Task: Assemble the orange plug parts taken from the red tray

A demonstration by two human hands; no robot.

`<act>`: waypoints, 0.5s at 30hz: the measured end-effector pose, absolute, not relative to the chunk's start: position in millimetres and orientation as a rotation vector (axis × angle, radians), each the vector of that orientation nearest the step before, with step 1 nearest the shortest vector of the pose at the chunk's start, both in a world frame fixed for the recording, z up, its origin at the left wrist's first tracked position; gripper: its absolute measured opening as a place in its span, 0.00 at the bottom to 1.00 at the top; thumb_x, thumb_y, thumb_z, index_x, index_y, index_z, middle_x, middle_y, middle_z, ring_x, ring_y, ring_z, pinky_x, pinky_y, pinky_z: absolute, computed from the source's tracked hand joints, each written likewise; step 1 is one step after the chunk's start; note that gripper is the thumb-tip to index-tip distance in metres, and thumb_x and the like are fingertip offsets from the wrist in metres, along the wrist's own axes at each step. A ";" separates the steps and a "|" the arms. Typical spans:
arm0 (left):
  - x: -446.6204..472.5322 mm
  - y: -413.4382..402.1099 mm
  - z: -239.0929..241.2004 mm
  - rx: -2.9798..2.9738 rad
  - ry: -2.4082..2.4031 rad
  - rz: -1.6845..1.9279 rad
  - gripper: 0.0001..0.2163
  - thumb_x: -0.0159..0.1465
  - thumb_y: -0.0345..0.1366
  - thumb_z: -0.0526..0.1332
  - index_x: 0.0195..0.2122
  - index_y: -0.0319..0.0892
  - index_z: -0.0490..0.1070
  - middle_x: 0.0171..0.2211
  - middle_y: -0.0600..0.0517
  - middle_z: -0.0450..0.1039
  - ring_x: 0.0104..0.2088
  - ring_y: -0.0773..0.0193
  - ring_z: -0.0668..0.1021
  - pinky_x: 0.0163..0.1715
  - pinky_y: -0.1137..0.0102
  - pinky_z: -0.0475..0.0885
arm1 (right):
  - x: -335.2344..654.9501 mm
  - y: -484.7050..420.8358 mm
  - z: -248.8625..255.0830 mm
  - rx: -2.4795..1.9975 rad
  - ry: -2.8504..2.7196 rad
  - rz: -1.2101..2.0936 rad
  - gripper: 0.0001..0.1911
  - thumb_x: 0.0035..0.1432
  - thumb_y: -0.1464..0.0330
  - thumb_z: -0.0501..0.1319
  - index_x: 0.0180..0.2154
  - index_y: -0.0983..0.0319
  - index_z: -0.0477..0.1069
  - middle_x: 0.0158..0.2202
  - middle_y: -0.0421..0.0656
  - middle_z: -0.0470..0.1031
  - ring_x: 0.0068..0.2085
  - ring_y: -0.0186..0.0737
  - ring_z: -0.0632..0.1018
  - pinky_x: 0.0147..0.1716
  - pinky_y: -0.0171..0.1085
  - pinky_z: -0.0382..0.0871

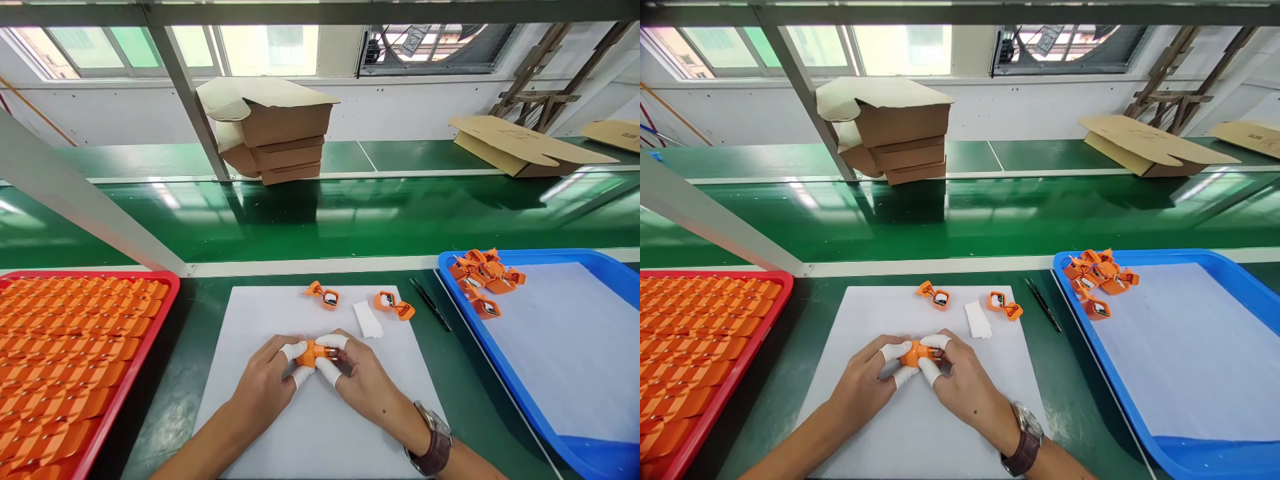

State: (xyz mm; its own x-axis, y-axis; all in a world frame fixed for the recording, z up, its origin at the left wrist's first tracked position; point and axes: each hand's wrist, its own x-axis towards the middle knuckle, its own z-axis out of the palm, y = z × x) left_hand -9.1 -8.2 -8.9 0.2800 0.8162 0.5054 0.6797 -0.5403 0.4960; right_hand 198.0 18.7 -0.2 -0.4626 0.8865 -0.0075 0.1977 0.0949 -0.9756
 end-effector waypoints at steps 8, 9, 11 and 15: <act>-4.5 -6.8 -8.3 2.448 1.301 1.150 0.14 0.63 0.22 0.62 0.48 0.42 0.70 0.44 0.43 0.75 0.42 0.57 0.80 0.39 0.64 0.81 | 197.6 21.3 4.4 -1.048 -1.775 1.379 0.11 0.64 0.70 0.59 0.47 0.55 0.73 0.41 0.42 0.73 0.39 0.39 0.76 0.39 0.40 0.75; -4.3 -6.7 -8.5 2.447 1.305 1.144 0.15 0.63 0.22 0.62 0.48 0.42 0.70 0.44 0.43 0.75 0.42 0.58 0.80 0.39 0.64 0.81 | 197.6 21.7 3.5 -1.035 -1.747 1.400 0.11 0.64 0.70 0.60 0.47 0.55 0.73 0.42 0.42 0.73 0.39 0.39 0.76 0.40 0.40 0.75; -4.3 -6.9 -9.1 2.437 1.323 1.122 0.14 0.63 0.22 0.62 0.48 0.43 0.70 0.44 0.44 0.75 0.43 0.58 0.80 0.39 0.64 0.81 | 198.0 22.1 2.0 -1.019 -1.704 1.443 0.11 0.64 0.70 0.60 0.47 0.55 0.73 0.42 0.42 0.73 0.40 0.39 0.77 0.42 0.40 0.76; -5.3 -8.2 -10.5 2.419 1.339 1.108 0.14 0.65 0.25 0.61 0.50 0.45 0.70 0.45 0.45 0.74 0.43 0.58 0.80 0.40 0.64 0.81 | 199.3 21.3 2.2 -1.034 -1.721 1.437 0.11 0.64 0.70 0.60 0.48 0.55 0.73 0.41 0.41 0.73 0.41 0.39 0.77 0.44 0.41 0.75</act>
State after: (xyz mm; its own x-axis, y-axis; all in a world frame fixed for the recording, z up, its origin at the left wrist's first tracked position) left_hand -5.3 -8.2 -10.5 0.3237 0.7856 0.5273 0.6649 -0.5854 0.4640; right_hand 199.3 21.3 2.2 -0.4698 0.8827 -0.0001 0.1579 0.0839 -0.9839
